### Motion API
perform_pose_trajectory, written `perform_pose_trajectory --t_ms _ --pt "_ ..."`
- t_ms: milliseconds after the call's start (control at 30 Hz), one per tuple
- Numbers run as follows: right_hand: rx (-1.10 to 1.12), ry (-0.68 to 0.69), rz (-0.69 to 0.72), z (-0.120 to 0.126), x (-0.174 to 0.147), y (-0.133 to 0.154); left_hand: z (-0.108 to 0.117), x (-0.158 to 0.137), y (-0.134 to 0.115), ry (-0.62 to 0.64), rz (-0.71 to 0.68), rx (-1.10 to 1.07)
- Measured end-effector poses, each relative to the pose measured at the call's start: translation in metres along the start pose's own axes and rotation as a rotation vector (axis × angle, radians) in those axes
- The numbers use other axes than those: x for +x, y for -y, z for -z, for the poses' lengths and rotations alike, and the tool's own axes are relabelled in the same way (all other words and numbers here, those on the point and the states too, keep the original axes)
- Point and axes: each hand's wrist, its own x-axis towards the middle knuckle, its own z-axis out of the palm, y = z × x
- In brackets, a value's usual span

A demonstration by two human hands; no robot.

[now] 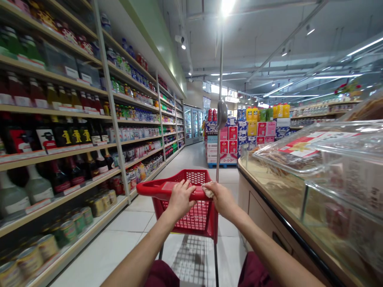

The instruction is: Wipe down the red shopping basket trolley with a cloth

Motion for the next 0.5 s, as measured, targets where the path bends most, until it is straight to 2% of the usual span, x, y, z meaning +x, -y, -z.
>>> perform_pose_trajectory --t_ms 133,267,400,500 --pt "-0.087 -0.023 0.082 -0.007 -0.001 0.006 -0.005 0.001 -0.011 0.000 -0.035 -0.030" --pt "-0.161 -0.097 -0.084 0.005 -0.011 -0.014 0.003 0.001 -0.018 -0.001 -0.042 -0.221" --pt "0.016 -0.103 -0.156 0.014 -0.012 -0.016 0.012 0.011 -0.032 -0.120 0.102 -0.546" --pt "0.193 -0.138 -0.114 0.009 -0.006 -0.010 0.007 0.020 -0.051 -0.085 0.021 -0.483"
